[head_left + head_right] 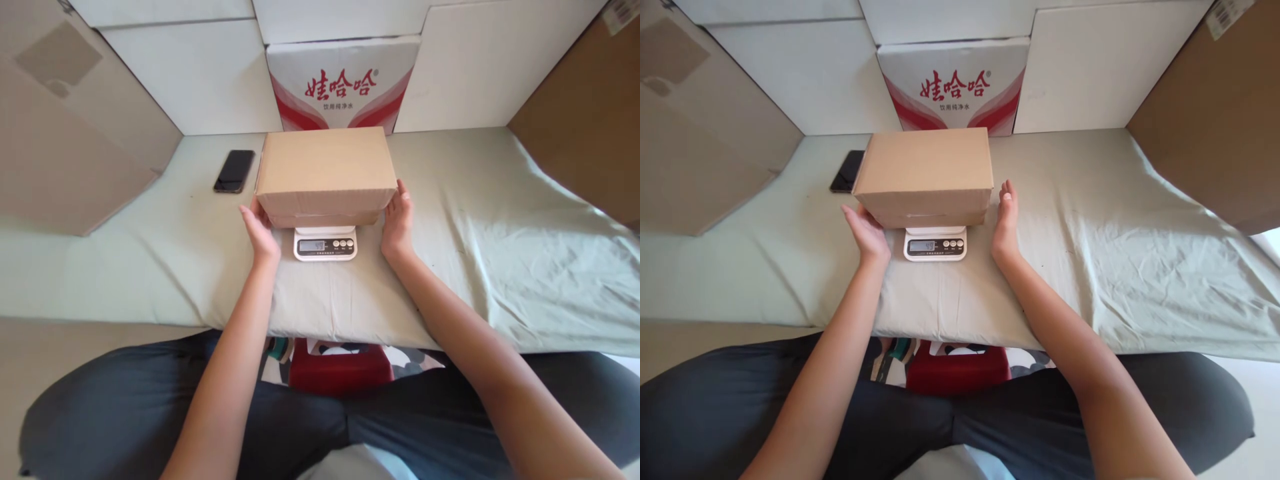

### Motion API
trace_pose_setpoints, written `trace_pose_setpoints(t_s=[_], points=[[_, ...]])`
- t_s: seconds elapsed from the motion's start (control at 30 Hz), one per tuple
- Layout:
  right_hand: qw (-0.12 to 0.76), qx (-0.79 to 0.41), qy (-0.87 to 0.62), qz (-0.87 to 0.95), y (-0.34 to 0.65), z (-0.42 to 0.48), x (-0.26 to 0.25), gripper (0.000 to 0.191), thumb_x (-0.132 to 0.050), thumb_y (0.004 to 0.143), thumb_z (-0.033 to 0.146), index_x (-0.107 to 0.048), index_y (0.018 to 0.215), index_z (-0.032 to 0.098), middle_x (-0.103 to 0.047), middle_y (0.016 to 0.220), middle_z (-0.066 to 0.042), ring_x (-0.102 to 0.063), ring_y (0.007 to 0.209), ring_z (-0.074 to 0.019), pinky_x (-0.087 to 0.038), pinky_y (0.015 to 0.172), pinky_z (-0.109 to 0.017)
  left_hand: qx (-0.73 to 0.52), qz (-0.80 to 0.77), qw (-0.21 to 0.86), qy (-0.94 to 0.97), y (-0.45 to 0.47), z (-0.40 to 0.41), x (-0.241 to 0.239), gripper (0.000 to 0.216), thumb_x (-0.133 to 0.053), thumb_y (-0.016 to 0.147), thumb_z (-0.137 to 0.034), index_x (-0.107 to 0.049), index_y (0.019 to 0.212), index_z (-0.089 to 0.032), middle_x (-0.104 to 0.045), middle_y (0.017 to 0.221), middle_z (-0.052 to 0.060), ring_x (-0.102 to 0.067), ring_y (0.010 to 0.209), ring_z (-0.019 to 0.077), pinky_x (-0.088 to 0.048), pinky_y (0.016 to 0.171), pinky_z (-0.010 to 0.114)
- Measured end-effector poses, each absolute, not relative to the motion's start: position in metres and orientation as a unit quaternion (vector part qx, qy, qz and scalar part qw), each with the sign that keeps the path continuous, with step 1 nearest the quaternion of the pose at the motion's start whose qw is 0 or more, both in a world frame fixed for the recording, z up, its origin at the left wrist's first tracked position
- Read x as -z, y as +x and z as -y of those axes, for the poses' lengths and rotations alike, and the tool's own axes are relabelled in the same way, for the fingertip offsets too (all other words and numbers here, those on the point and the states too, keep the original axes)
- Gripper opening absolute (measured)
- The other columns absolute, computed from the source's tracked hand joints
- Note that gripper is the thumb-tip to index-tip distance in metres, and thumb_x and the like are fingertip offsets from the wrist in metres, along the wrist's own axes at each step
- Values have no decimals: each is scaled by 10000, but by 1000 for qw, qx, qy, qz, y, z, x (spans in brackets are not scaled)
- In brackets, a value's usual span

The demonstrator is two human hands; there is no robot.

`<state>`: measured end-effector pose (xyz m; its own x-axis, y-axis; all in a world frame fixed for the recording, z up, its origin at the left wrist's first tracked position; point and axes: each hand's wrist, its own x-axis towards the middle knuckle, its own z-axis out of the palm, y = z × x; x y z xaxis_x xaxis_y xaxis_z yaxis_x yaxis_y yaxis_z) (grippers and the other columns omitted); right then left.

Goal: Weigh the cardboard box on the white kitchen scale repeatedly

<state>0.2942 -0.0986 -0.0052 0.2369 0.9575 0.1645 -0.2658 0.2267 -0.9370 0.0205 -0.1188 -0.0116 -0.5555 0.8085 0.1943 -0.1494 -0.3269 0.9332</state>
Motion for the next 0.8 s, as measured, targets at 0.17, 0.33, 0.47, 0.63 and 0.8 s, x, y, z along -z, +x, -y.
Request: trace_pose_setpoints(t_s=[0.17, 0.33, 0.47, 0.63, 0.8], points=[[663, -457, -422, 416, 297, 95, 7, 894, -536, 842, 909, -519, 1552, 365, -457, 1786, -20, -318, 1748, -307, -205, 1476, -588, -744, -472, 323, 345, 26, 118, 7, 1076, -280, 817, -1090, -757, 1250, -228, -704, 1520, 177, -513, 1605, 352, -463, 1308, 490], [661, -464, -415, 419, 297, 96, 5, 877, -555, 832, 898, -533, 1526, 362, -475, 1776, -27, -351, 1733, -311, -191, 1475, -606, -750, -480, 333, 308, 32, 121, -2, 1057, -263, 850, -1066, -746, 1260, -220, -692, 1539, 178, -558, 1568, 349, -438, 1326, 491], [659, -473, -408, 419, 295, 99, 2, 849, -582, 832, 875, -546, 1505, 359, -475, 1778, -26, -365, 1728, -300, -208, 1476, -592, -756, -476, 338, 296, 36, 125, -8, 1009, -290, 891, -1033, -753, 1225, -201, -689, 1544, 183, -581, 1547, 341, -424, 1337, 476], [663, -484, -406, 402, 294, 100, -3, 902, -629, 779, 875, -544, 1485, 321, -482, 1774, -64, -382, 1721, -300, -230, 1478, -549, -758, -458, 351, 306, 44, 130, -7, 973, -377, 902, -1015, -751, 1219, -175, -699, 1529, 196, -585, 1544, 337, -468, 1305, 447], [653, -487, -407, 413, 295, 100, -3, 861, -604, 799, 887, -569, 1462, 340, -496, 1769, -38, -389, 1716, -301, -228, 1477, -567, -757, -454, 344, 319, 44, 130, -6, 996, -314, 897, -1035, -762, 1205, -200, -737, 1474, 160, -510, 1611, 305, -470, 1296, 379]])
